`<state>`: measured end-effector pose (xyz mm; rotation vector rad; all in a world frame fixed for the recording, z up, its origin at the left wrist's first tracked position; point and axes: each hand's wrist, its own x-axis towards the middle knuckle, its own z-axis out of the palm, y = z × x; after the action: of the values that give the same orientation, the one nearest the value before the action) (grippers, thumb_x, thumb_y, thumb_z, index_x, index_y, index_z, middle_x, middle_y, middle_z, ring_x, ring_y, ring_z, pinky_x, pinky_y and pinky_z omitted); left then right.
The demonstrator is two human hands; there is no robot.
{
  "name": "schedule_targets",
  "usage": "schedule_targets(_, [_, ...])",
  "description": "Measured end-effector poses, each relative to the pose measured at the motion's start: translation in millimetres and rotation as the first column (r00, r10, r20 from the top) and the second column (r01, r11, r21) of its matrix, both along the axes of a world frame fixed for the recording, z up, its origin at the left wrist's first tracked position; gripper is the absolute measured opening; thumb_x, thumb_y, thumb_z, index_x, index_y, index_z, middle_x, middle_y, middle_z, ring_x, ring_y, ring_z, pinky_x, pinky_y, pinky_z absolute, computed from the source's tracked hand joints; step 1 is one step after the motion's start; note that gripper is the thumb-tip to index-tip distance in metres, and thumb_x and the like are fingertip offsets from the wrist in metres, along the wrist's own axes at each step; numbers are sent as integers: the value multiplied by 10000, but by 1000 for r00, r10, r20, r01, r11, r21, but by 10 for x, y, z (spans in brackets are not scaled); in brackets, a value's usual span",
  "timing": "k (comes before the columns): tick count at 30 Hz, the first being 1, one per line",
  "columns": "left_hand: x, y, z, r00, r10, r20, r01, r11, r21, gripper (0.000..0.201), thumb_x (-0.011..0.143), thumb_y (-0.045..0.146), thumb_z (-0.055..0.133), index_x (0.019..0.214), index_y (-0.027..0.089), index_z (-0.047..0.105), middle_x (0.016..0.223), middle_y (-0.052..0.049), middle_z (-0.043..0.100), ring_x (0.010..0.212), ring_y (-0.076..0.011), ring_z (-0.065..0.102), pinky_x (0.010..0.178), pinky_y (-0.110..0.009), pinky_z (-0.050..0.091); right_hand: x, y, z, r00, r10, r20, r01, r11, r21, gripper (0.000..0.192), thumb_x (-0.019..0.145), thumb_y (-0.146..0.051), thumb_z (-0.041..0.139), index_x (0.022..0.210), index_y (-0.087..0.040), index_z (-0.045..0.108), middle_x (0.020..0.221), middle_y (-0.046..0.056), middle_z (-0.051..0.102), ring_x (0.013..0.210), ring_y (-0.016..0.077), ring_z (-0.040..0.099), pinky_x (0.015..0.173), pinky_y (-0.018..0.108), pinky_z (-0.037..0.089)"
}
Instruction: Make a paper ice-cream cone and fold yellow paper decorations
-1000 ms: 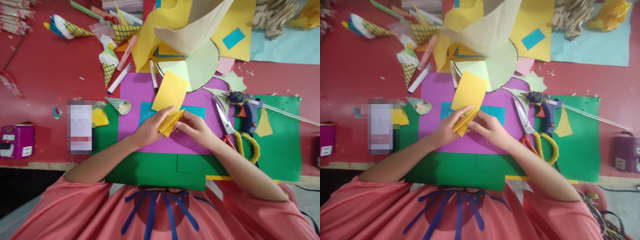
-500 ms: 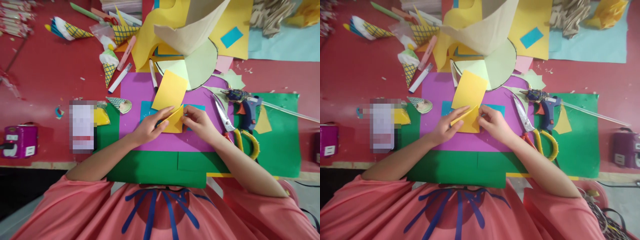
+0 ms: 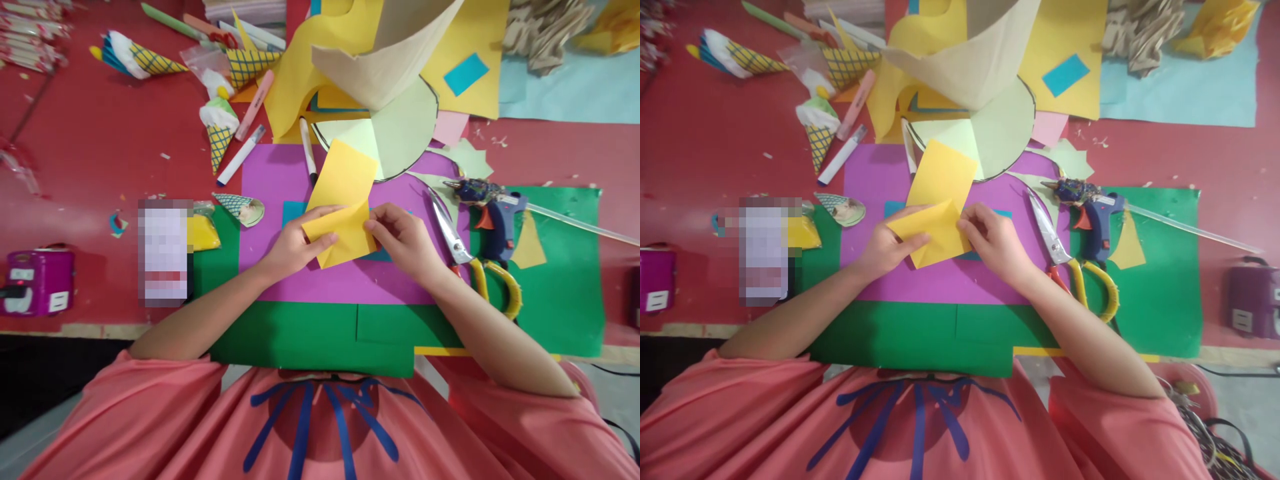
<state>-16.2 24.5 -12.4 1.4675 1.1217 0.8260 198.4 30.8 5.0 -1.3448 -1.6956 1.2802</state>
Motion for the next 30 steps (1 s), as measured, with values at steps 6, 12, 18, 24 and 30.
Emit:
schedule_targets(6, [16, -13, -47, 997, 60, 43, -55, 993, -109, 518, 812, 571, 641, 1124, 157, 645, 1059, -91, 733, 979, -222, 698, 776, -297, 589, 5, -28, -54, 983, -35, 178, -44, 906, 420, 94, 893, -234, 568, 978, -226, 530, 1026, 76, 637, 879, 188, 618, 712, 335, 519])
schedule_targets(12, [25, -4, -43, 993, 117, 9, -116, 989, -91, 516, 805, 586, 637, 1101, 163, 652, 1044, -82, 738, 931, -219, 710, 735, -300, 598, -38, -126, -60, 915, 74, 396, -324, 719, 615, 346, 867, -83, 486, 1143, -280, 554, 1489, 78, 429, 1420, 301, 346, 1114, 582, 352])
schedule_targets(18, [11, -32, -31, 996, -15, 92, 21, 997, -68, 594, 849, 587, 585, 1322, 229, 548, 1075, -67, 731, 1068, -228, 680, 879, -360, 591, -35, -140, -71, 908, 79, 412, -341, 711, 614, 255, 870, -135, 559, 1047, -309, 616, 1505, 10, 445, 1447, 283, 321, 1149, 567, 343])
schedule_targets(24, [-22, -35, -103, 978, -79, 194, 108, 984, -145, 540, 883, 571, 543, 1303, 233, 585, 1138, -76, 713, 1100, -235, 669, 929, -370, 576, 19, -69, -32, 948, 116, 296, -273, 773, 572, 143, 901, -252, 559, 917, -290, 696, 1426, 14, 529, 1406, 310, 390, 1149, 592, 343])
schedule_targets(30, [-65, 37, -150, 979, -20, 204, 22, 1000, -10, 499, 852, 492, 637, 1288, 264, 556, 1238, -69, 674, 1150, -244, 652, 920, -369, 579, 48, -58, -10, 947, 251, 201, -321, 784, 532, 212, 929, -244, 518, 962, -278, 725, 1515, 16, 419, 1389, 280, 428, 1111, 528, 418])
